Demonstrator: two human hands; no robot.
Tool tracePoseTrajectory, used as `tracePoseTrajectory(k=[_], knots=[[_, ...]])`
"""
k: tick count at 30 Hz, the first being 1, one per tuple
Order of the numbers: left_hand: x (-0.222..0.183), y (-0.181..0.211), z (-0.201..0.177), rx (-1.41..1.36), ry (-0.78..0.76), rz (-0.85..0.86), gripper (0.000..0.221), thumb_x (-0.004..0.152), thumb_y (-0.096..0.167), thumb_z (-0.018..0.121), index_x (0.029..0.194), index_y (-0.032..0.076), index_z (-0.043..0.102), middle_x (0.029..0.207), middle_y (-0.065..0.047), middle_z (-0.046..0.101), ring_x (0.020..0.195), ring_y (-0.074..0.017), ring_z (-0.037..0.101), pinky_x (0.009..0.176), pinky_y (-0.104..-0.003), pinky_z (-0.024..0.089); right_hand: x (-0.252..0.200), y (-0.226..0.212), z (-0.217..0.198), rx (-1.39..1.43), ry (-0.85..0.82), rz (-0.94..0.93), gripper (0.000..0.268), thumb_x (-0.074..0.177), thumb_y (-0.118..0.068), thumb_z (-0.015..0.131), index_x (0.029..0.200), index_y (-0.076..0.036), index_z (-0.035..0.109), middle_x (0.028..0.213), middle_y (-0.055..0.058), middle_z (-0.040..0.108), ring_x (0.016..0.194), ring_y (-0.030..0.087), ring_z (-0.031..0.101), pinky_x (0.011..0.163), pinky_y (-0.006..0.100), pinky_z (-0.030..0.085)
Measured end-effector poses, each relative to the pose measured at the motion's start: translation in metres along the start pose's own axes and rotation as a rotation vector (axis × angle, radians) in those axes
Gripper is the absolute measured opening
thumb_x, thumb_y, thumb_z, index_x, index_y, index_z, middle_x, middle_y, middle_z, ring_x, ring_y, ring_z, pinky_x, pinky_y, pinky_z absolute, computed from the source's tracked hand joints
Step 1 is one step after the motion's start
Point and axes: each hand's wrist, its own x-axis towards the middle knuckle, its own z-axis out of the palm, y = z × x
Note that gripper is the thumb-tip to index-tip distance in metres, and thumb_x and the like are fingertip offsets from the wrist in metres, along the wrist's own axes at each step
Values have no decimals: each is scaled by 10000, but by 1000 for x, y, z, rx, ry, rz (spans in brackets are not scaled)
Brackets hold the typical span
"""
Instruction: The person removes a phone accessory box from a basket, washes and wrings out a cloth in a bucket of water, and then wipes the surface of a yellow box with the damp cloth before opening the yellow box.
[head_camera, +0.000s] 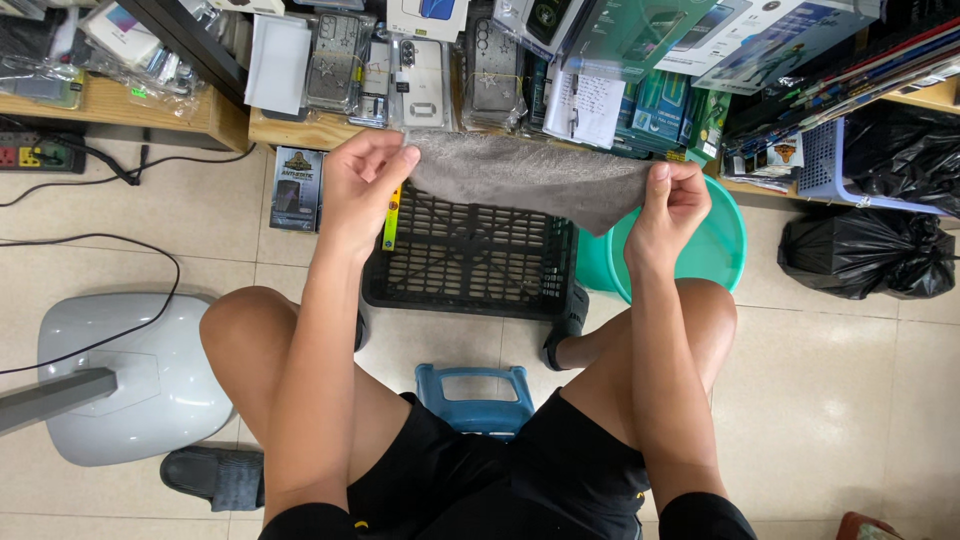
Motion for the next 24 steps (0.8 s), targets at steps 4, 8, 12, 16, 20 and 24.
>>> tracePoseTrajectory(k=[4,8,12,16,20,24], knots=[[-4,11,3,-151,-39,-6,55,1001,148,793,1031,147,747,1050,-2,755,977,-72,644,910,-264,481,0,-2,-3,21,-14,7,223,1109,-169,701,937,-56,616,713,-6,551,646,18,404,608,199,335],[-2,13,3,-164,-59,121,30,1029,139,754,1030,156,730,1269,-27,662,1261,-140,570,1119,-336,416,0,2,-4,32,-8,-14,218,1098,-166,722,938,-56,621,728,3,555,653,22,417,614,207,340],[-4,35,11,-250,-172,119,73,1044,157,732,1010,217,709,1488,-41,623,1453,-190,502,1269,-432,299,0,5,-1,74,-5,35,222,1106,-169,693,937,-44,623,717,5,593,636,25,467,610,195,372],[-10,32,12,-423,-311,86,92,993,125,756,1081,104,744,1135,-128,747,1104,-187,665,978,-325,526,-4,-13,13,5,86,67,207,1087,-195,704,944,-47,681,678,-25,576,622,11,490,595,177,412],[4,-14,-11,-363,-245,154,128,1007,38,705,1128,5,735,1028,-174,769,934,-206,736,907,-357,616,0,-7,10,-87,118,26,209,1080,-174,722,936,-23,703,635,33,600,624,42,500,585,190,404],[3,-23,-7,-320,-166,187,121,1022,72,716,1122,8,737,1057,-157,780,1012,-195,751,959,-352,598,-2,-11,14,-144,143,6,203,1074,-169,731,940,-17,720,622,24,604,615,40,500,587,199,422]])
